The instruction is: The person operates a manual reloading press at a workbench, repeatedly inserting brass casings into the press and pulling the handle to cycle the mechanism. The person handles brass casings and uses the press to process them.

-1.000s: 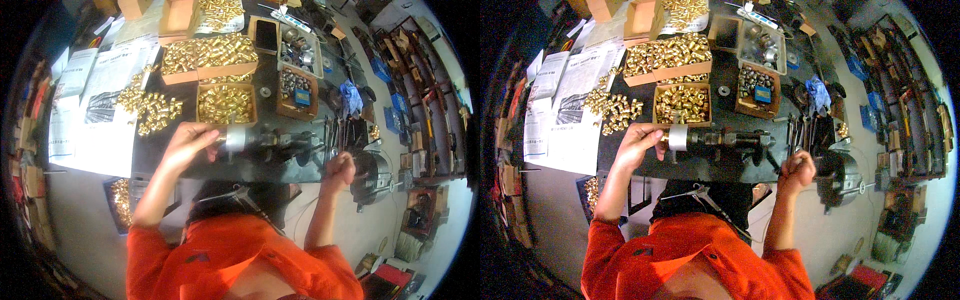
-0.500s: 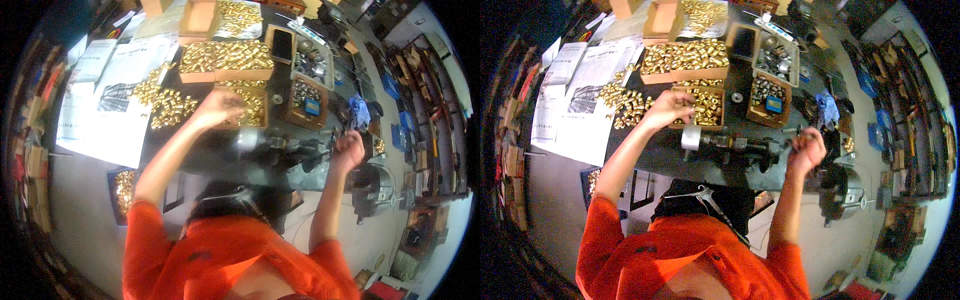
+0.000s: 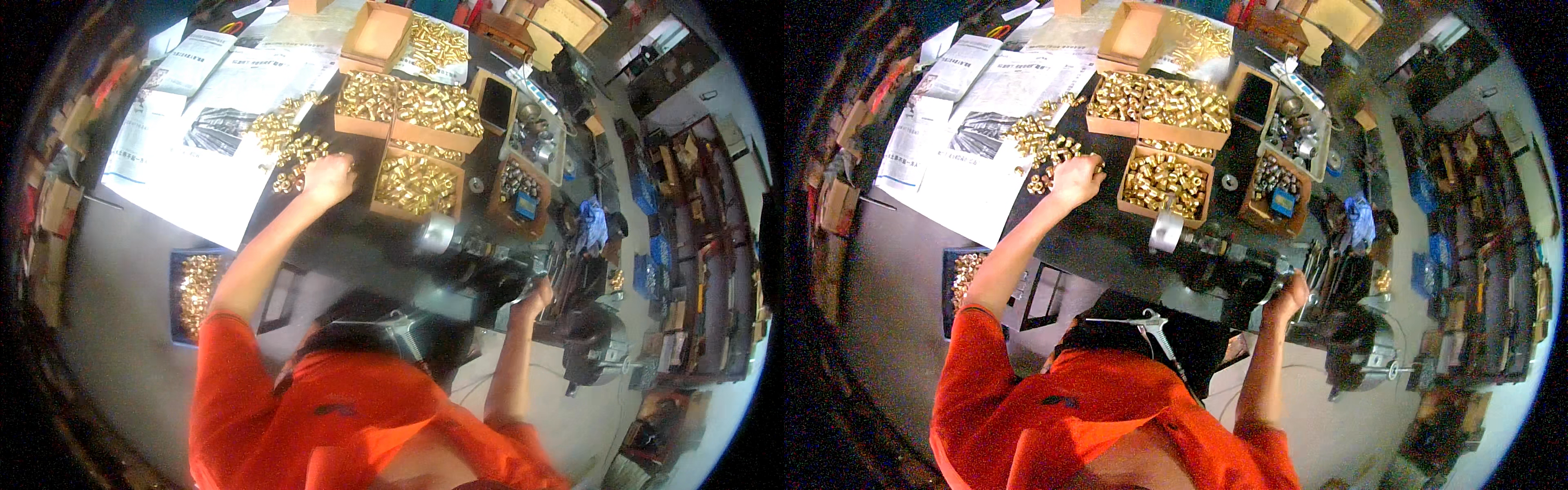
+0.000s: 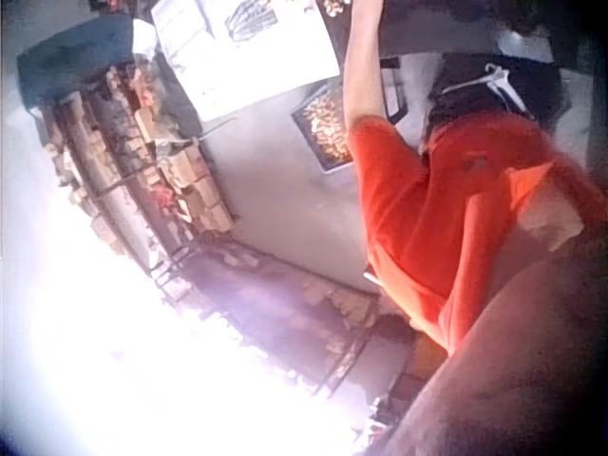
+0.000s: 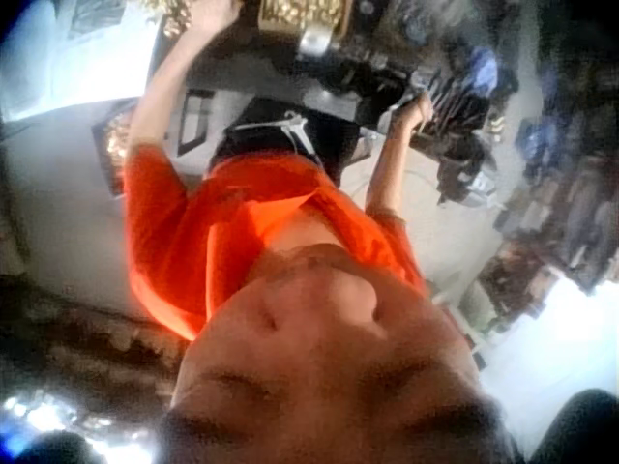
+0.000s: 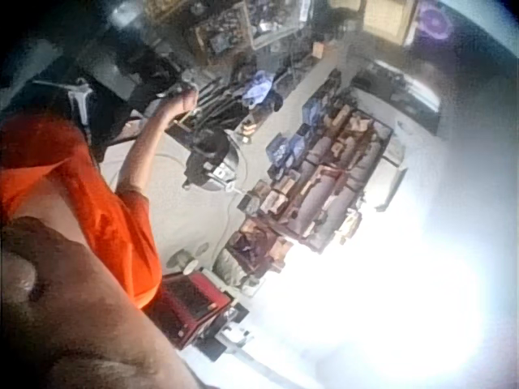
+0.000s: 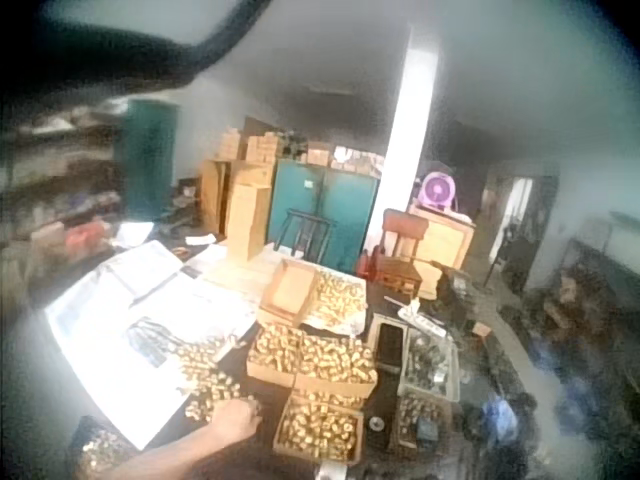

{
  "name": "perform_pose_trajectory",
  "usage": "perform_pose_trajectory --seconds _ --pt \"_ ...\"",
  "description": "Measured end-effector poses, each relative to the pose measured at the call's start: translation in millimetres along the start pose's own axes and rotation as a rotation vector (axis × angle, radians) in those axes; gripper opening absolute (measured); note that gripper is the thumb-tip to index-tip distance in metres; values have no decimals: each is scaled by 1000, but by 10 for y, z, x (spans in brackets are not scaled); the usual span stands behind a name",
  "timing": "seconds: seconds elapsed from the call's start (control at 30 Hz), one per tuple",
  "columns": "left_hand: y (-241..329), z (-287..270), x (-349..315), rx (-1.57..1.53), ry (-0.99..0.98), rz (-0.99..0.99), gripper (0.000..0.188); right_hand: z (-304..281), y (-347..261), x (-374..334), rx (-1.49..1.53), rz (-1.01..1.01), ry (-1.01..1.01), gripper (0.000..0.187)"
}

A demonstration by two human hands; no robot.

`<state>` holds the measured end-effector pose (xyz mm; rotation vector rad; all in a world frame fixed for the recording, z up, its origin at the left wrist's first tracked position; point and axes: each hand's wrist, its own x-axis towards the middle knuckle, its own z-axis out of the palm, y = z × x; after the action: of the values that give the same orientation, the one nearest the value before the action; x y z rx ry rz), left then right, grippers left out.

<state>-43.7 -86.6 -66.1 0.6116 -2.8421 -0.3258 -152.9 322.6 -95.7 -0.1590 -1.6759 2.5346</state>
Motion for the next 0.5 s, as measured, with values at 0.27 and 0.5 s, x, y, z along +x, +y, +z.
perform_pose_trajectory --seconds 0.27,0.5 --pt "25 -70 -22 174 -65 115 15 4 -83 -189 -6 19 5 17" --pt "-40 -130 21 111 -82 103 20 -47 -94 -204 18 60 54 17"
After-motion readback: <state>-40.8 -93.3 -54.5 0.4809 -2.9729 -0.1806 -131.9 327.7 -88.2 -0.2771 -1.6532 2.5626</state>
